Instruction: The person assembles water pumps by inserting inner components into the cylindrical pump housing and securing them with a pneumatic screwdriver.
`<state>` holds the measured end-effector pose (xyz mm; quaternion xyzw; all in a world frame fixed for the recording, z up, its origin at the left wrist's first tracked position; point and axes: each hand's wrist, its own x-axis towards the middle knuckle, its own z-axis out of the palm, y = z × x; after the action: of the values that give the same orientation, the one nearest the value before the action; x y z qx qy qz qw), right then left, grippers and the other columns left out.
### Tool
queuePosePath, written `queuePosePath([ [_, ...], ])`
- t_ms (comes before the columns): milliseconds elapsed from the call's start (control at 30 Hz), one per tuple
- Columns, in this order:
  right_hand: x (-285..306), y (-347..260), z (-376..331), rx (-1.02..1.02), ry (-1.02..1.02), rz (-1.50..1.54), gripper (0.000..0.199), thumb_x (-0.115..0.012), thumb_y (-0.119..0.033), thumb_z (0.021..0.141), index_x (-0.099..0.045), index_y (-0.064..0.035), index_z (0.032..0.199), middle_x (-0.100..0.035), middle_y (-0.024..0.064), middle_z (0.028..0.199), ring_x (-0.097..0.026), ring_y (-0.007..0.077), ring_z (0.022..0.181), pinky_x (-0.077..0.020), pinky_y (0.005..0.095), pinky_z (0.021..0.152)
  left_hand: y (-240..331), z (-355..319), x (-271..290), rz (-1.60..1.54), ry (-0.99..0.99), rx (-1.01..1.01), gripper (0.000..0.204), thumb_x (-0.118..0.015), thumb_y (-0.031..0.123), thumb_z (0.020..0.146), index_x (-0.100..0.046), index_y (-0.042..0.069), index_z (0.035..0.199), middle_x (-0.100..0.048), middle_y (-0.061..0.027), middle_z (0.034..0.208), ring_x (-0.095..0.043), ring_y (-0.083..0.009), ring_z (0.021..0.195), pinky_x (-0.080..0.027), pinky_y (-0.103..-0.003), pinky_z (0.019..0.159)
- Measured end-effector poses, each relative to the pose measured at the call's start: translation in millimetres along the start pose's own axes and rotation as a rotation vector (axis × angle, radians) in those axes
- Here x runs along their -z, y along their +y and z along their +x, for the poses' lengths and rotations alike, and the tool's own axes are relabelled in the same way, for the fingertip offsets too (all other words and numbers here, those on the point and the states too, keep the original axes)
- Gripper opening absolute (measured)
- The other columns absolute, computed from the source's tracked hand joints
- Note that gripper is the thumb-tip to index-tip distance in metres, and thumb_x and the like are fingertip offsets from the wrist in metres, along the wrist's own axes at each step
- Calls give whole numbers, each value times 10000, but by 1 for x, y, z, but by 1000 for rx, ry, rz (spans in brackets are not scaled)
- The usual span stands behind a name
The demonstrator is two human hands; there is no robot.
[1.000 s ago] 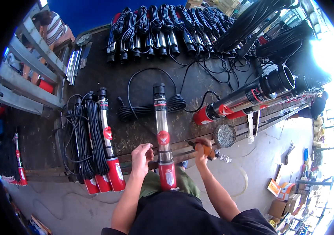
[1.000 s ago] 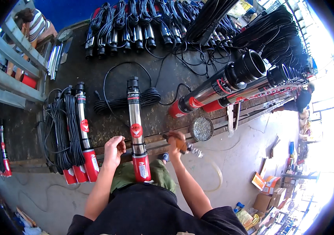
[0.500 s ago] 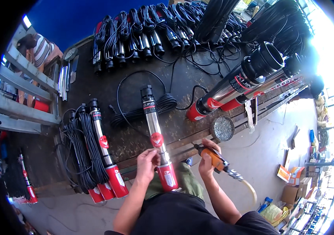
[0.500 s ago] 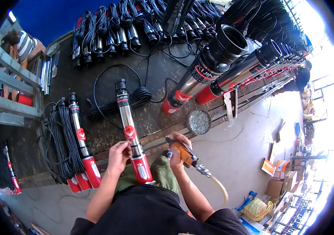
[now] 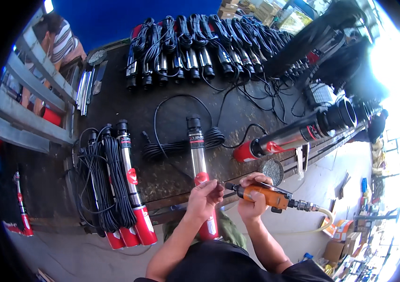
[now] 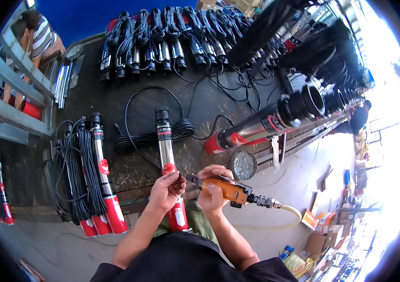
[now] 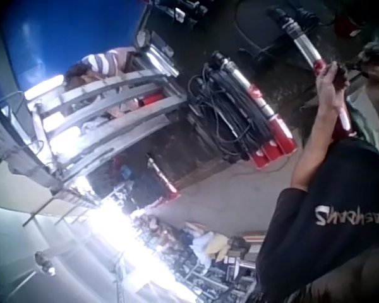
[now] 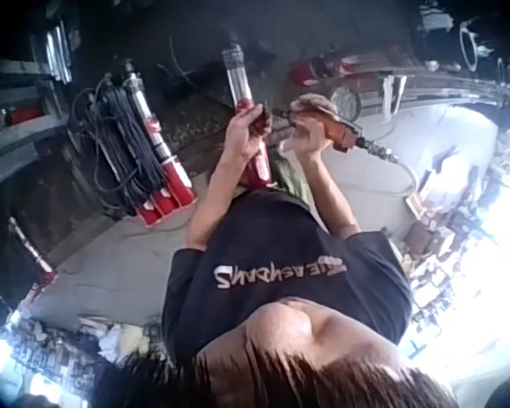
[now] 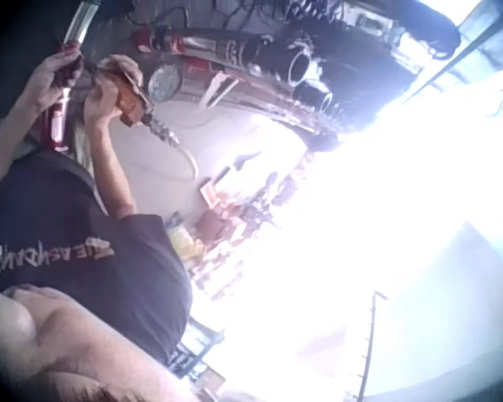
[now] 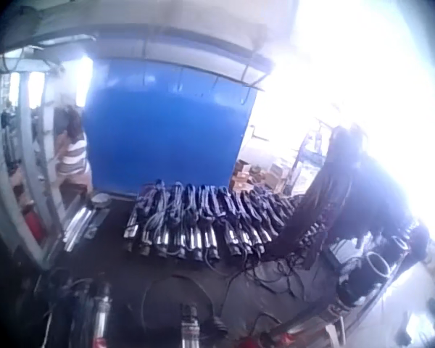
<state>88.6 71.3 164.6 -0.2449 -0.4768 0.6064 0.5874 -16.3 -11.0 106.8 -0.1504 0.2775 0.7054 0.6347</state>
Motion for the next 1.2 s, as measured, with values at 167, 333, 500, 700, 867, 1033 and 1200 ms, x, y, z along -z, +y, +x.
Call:
queuePosePath([
  [167,-26,14,18,-5,-83,31,333,-527,-116,713,-541,-7,1027,-558,160,973,-531,199,718,-468,380,726,16,14,0,-128,-43,-61,167,-615,141,999,-687,-8,1015,-703,-108,846,-660,-178,714,-522,-282,629],
  [333,-48,31,45,-12,-175,34,327,-535,-111,713,-548,-11,1024,-559,149,965,-522,186,684,-452,372,697,37,33,-1,-229,-88,-64,191,-590,130,1008,-666,-34,1068,-689,-118,870,-654,-168,733,-525,-266,653],
  [500,-53,71,72,10,-349,-10,324,-574,-65,731,-540,-6,1048,-554,153,953,-559,221,702,-482,381,686,46,88,13,-452,-107,87,197,-619,193,999,-655,1,977,-665,-55,768,-596,-127,630,-452,-231,542],
  [700,-57,132,109,16,-454,-224,279,-505,1,774,-521,-7,1053,-588,124,952,-601,177,759,-518,312,720,70,145,3,-630,-44,73,211,-500,187,1041,-599,1,1024,-426,39,648,-341,-69,498,-280,-209,444],
  [867,-58,152,124,-3,-463,-248,259,-477,-4,767,-516,-7,1023,-591,128,939,-597,181,755,-520,313,745,71,163,10,-768,-66,59,212,-431,133,1047,-569,-24,1006,-432,18,691,-358,-82,526,-304,-224,478],
  [1033,-59,153,130,-65,-453,-209,258,-491,4,752,-517,-2,1008,-601,132,919,-601,178,758,-521,307,739,72,160,3,-759,-20,13,192,-430,121,1042,-561,-16,1013,-454,3,719,-390,-97,554,-333,-245,505],
  [1200,-58,146,140,-11,-799,-355,226,-516,-16,760,-539,1,985,-587,129,911,-591,183,741,-513,308,740,69,157,0,-798,-29,-29,193,-443,92,1021,-581,-44,1014,-490,-10,711,-412,-103,566,-343,-246,511],
])
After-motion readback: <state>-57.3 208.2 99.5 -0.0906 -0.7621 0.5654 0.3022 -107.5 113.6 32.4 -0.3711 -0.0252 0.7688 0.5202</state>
